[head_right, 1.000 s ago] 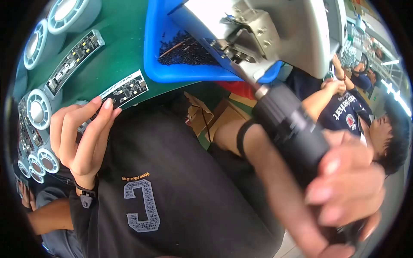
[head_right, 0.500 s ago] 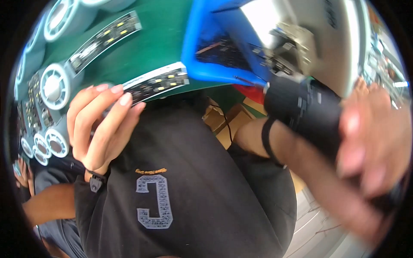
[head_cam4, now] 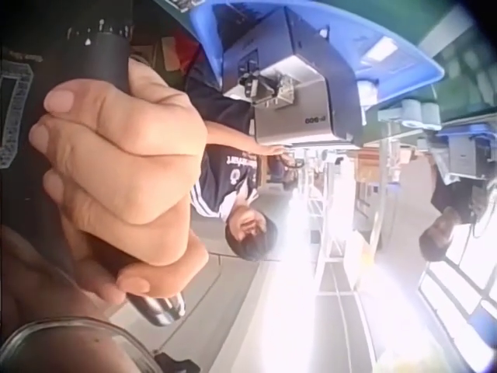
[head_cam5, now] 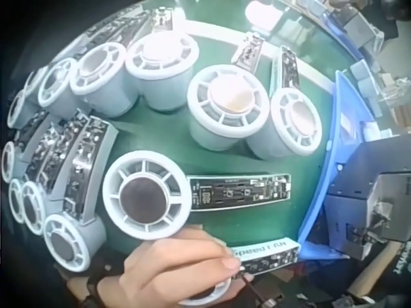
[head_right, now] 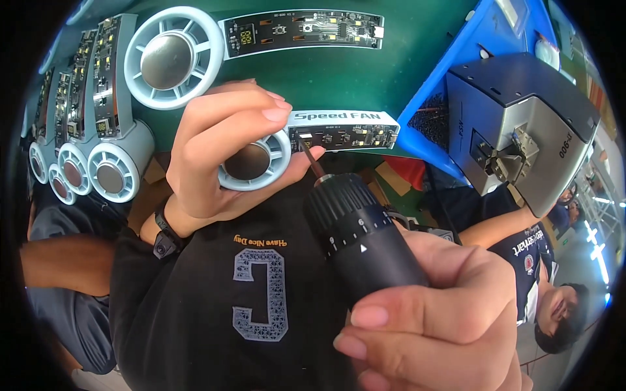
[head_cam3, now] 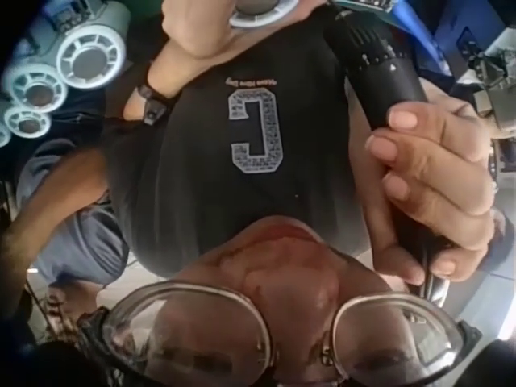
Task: The person picks up a circuit board and a fan housing, fits them together, and drives screws into the assembly using a power screwdriver. They repeat this process for another set of components, occasionally picking up screws from a dispenser.
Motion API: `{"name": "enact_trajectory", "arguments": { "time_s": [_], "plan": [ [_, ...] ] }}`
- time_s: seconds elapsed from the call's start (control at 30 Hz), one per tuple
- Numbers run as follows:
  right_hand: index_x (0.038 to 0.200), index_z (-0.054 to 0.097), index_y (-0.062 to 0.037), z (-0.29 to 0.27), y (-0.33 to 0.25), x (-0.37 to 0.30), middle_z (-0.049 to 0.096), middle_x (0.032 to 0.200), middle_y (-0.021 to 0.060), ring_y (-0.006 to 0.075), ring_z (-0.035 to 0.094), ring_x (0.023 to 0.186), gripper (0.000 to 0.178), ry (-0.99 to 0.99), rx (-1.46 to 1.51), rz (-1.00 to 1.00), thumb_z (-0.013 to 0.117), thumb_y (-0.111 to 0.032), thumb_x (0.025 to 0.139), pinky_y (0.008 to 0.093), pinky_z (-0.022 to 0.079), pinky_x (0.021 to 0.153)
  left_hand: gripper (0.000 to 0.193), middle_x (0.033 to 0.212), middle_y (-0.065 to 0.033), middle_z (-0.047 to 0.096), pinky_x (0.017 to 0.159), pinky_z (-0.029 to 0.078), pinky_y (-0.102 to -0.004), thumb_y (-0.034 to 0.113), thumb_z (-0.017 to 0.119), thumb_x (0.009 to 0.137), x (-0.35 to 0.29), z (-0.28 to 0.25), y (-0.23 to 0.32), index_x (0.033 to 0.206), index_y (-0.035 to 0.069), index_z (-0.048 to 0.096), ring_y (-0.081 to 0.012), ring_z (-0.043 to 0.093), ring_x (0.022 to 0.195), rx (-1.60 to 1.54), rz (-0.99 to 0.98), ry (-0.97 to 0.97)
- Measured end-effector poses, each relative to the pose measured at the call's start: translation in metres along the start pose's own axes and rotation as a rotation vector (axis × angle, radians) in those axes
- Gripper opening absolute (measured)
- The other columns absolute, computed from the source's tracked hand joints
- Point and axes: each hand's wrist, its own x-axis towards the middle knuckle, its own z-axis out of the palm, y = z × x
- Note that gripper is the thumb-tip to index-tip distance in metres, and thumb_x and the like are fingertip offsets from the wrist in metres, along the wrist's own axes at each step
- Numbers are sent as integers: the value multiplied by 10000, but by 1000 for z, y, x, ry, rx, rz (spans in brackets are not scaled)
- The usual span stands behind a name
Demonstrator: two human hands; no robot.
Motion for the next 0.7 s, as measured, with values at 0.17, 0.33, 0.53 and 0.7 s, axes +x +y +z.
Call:
{"name": "enact_trajectory", "arguments": {
  "time_s": [0.17, 0.33, 0.53, 0.7],
  "plan": [
    [1286, 528, -67, -1, 4, -3, 577, 763, 47, 206, 560, 495, 528, -35, 10, 42, 500, -550, 1072, 393, 529, 438, 459, 997, -114, 695, 635, 555, -332, -20, 898, 688, -2, 3, 0, 1106, 7, 712, -258, 696, 762, -4, 17, 20],
    [1291, 498, -64, 4, 11, -2, 579, 759, 80, 245, 570, 496, 527, -59, 46, 19, 510, -543, 1069, 410, 535, 434, 424, 984, -106, 690, 619, 546, -322, -39, 881, 691, -2, 4, -2, 1081, 10, 720, -249, 692, 748, -17, 23, 31],
    [1268, 494, -53, 10, 16, -1, 575, 746, 93, 250, 567, 487, 523, -52, 97, -6, 533, -531, 1060, 419, 539, 433, 403, 980, -106, 687, 604, 541, -320, -45, 877, 687, -3, 4, -3, 1055, 15, 725, -242, 691, 735, -19, 32, 40],
    [1186, 498, -61, 13, 17, -13, 551, 726, 73, 226, 542, 488, 477, 53, 128, -34, 550, -513, 1042, 394, 512, 455, 394, 978, -117, 692, 602, 550, -323, -37, 886, 699, -1, 3, -2, 1057, 15, 732, -247, 698, 729, -24, 24, 25]
  ]
}}
